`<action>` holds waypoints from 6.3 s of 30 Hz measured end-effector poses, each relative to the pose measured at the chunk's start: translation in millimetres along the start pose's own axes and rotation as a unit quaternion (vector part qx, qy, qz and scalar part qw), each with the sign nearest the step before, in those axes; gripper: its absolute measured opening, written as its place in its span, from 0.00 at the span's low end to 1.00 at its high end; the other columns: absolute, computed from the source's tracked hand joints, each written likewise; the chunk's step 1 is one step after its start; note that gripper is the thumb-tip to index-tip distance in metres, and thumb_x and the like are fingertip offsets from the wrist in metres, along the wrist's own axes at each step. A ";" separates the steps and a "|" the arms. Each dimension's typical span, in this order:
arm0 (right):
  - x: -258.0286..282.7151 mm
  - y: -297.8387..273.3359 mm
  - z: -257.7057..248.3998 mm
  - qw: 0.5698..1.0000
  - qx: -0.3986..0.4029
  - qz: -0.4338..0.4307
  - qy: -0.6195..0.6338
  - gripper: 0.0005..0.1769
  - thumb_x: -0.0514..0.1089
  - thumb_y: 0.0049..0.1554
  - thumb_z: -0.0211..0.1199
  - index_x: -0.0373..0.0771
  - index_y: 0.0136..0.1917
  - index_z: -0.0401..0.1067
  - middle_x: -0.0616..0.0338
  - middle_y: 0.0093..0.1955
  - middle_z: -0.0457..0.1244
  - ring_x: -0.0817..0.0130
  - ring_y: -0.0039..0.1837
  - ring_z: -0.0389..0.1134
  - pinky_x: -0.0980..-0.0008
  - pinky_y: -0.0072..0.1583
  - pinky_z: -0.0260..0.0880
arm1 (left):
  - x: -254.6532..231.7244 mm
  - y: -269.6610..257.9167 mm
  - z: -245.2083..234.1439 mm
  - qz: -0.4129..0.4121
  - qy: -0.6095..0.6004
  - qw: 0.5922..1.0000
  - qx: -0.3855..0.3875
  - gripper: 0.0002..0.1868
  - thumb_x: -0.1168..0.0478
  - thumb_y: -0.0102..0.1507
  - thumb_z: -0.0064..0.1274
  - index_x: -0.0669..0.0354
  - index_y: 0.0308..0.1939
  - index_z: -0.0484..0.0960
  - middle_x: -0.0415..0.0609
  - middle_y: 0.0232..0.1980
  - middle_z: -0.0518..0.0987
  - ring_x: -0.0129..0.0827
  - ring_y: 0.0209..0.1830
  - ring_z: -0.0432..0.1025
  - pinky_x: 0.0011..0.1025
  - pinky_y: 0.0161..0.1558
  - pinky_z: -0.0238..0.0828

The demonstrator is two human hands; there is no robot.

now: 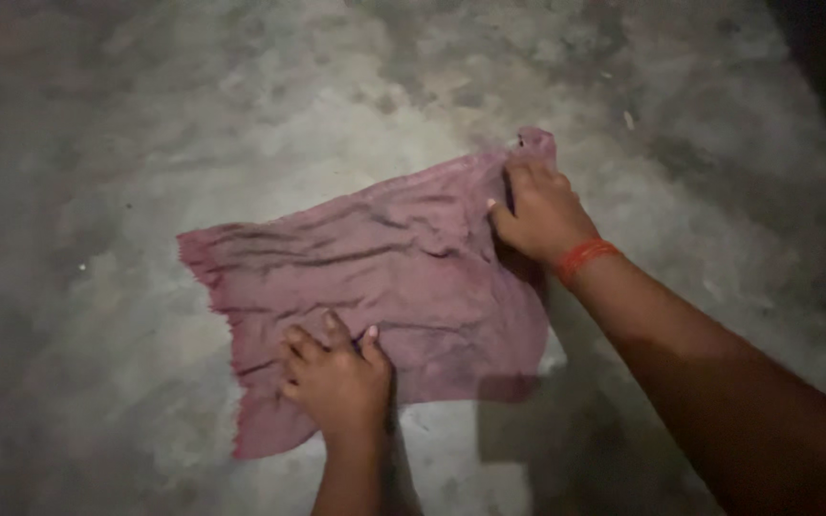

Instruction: The person washes a pink cloth by hand in a blue bucket of water, repeatedly submerging, wringing, and squeezing it. After wringing, the person spreads the cloth on the concrete floor and rubs it with both hands to clean the surface.

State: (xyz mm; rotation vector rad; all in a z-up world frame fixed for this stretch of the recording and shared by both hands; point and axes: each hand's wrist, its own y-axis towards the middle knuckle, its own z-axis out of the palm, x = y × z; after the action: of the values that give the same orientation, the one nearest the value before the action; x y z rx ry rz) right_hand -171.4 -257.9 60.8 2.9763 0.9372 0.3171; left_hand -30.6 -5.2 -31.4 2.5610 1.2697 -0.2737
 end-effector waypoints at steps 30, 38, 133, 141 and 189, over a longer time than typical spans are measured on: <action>35.6 -62.6 36.8 0.999 -0.005 0.017 -0.045 0.41 0.64 0.53 0.63 0.39 0.72 0.63 0.35 0.73 0.54 0.34 0.72 0.55 0.39 0.68 0.57 | 37.8 32.5 -42.8 0.011 -0.101 0.985 0.136 0.52 0.33 0.46 0.66 0.47 0.70 0.70 0.67 0.76 0.59 0.60 0.75 0.54 0.66 0.62 0.54; 44.2 -53.9 47.5 0.996 -0.048 0.007 -0.070 0.50 0.71 0.45 0.68 0.45 0.73 0.63 0.35 0.75 0.51 0.35 0.74 0.51 0.31 0.65 0.51 | 20.5 24.9 -41.5 -0.001 -0.052 0.991 0.123 0.58 0.29 0.41 0.66 0.49 0.71 0.70 0.68 0.75 0.58 0.62 0.75 0.51 0.66 0.65 0.47; -277.4 -273.0 -30.2 0.907 -0.133 0.305 -0.257 0.32 0.42 0.47 0.67 0.40 0.66 0.73 0.39 0.67 0.64 0.36 0.64 0.64 0.41 0.62 0.65 | -180.9 -114.5 31.3 0.418 -0.214 0.869 0.156 0.21 0.62 0.60 0.46 0.56 0.57 0.80 0.60 0.67 0.72 0.55 0.72 0.60 0.67 0.65 0.51; -199.9 -253.1 2.7 0.914 -0.118 0.372 -0.110 0.25 0.49 0.52 0.63 0.33 0.60 0.75 0.36 0.64 0.66 0.37 0.66 0.65 0.45 0.68 0.65 | -110.5 -59.7 25.8 0.420 -0.161 0.892 0.050 0.17 0.60 0.61 0.49 0.50 0.54 0.81 0.54 0.67 0.73 0.55 0.70 0.65 0.59 0.56 0.63; 199.2 -168.9 81.8 0.977 0.017 -0.189 0.094 0.36 0.36 0.44 0.62 0.39 0.68 0.68 0.32 0.63 0.60 0.33 0.58 0.63 0.45 0.62 0.63 | 162.2 30.2 -6.9 0.201 -0.034 0.978 0.046 0.39 0.53 0.51 0.54 0.65 0.65 0.71 0.69 0.69 0.66 0.60 0.69 0.60 0.60 0.63 0.55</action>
State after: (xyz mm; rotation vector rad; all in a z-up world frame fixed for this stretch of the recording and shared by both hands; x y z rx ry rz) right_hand -91.7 -1.5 7.5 2.7470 1.5091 0.5827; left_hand 91.0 101.0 -66.4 2.7841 0.7047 -0.3359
